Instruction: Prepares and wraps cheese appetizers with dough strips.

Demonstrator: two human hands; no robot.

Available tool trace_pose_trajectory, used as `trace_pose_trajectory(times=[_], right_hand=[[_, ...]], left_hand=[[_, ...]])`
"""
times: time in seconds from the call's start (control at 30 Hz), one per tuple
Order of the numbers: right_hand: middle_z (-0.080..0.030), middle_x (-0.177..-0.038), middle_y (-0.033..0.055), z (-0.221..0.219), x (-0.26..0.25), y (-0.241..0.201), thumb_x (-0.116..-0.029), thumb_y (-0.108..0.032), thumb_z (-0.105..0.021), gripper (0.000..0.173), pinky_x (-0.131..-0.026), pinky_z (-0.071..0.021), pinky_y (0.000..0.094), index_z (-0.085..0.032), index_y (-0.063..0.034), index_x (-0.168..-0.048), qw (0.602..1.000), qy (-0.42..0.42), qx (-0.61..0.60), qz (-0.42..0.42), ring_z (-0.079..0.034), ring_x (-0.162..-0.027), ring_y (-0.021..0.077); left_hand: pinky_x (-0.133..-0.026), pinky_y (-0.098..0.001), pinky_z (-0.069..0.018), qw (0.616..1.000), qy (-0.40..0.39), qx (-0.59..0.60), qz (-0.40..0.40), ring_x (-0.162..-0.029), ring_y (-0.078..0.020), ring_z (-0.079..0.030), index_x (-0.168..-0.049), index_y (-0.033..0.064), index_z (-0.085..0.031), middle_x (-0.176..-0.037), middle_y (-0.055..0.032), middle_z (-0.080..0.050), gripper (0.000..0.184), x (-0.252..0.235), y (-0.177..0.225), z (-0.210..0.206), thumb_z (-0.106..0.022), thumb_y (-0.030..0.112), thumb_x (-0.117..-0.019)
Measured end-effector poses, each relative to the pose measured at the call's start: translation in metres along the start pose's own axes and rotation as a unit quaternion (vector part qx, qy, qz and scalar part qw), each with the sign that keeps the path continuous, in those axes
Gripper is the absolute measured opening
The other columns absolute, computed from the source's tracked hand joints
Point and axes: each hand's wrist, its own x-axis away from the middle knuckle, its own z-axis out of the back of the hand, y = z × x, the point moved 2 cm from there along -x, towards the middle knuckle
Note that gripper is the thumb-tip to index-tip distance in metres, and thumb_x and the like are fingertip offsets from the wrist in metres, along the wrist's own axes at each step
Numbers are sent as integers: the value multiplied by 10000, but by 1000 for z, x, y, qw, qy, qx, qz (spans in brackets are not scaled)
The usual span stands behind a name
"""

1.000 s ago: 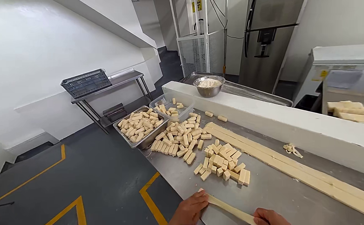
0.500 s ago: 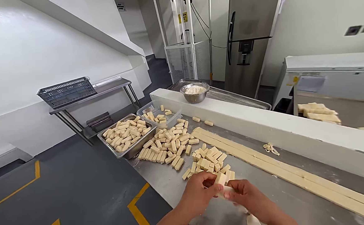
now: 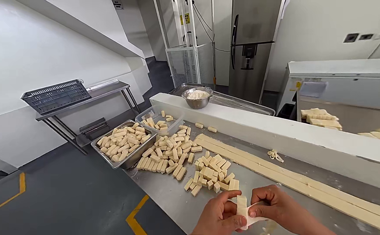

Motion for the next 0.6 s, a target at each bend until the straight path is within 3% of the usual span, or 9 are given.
trace_pose_trajectory(times=[0.07, 0.2, 0.27, 0.33, 0.4, 0.5, 0.6], right_hand=[[-518, -580, -157, 0, 1, 0, -850, -411, -801, 323, -477, -334, 127, -648, -171, -698, 1000, 22, 19, 3, -439, -516, -84], [-368, -515, -170, -11, 3, -8, -754, -485, -854, 509, -446, -216, 156, -477, -203, -561, 998, 38, 39, -17, -306, -464, -80], [-373, -522, -170, -10, 6, -5, -765, -476, -856, 493, -448, -222, 157, -487, -207, -579, 999, 28, 24, -19, -311, -467, -75], [-444, -567, -162, -4, 8, 0, -817, -415, -835, 375, -472, -281, 145, -589, -171, -673, 1000, 15, 8, -13, -374, -502, -76], [-513, -607, -143, -2, 12, 0, -840, -334, -823, 280, -500, -334, 142, -656, -127, -752, 999, 25, 19, -13, -430, -535, -72], [-421, -547, -145, -8, 14, -12, -786, -392, -856, 437, -477, -264, 164, -536, -148, -616, 996, 60, 61, -12, -354, -497, -66], [-381, -542, -155, -10, 16, -15, -799, -418, -847, 501, -470, -228, 156, -473, -165, -582, 998, 45, 42, 19, -316, -493, -77]], left_hand=[[-862, -338, -593, 1000, 22, -2, 12, -941, -149, -710, -1273, -84, -476, -1068, -114, -695, 349, 2, 0, -5, -613, 28, -973], [-854, -291, -581, 999, 11, -38, 12, -989, -156, -647, -1154, -114, -628, -1162, -159, -575, 364, 2, -3, -12, -767, 48, -859], [-858, -294, -581, 1000, 11, -22, -7, -959, -134, -671, -1211, -96, -638, -1098, -127, -653, 386, 3, -5, -11, -753, 26, -863], [-838, -309, -586, 999, 29, 15, -23, -888, -116, -697, -1323, -91, -546, -1018, -87, -708, 469, 5, -7, -10, -703, -5, -890], [-855, -321, -581, 998, 52, 24, -12, -898, -120, -697, -1273, -91, -518, -1017, -91, -702, 382, 7, -9, -13, -656, -1, -928], [-878, -316, -571, 999, 38, -1, -8, -1003, -155, -650, -1195, -122, -616, -1149, -150, -619, 346, 8, -9, -17, -713, 35, -902], [-872, -291, -573, 999, 11, 34, -24, -953, -110, -674, -1192, -99, -645, -1081, -94, -675, 336, 7, -11, -16, -718, -11, -876]])
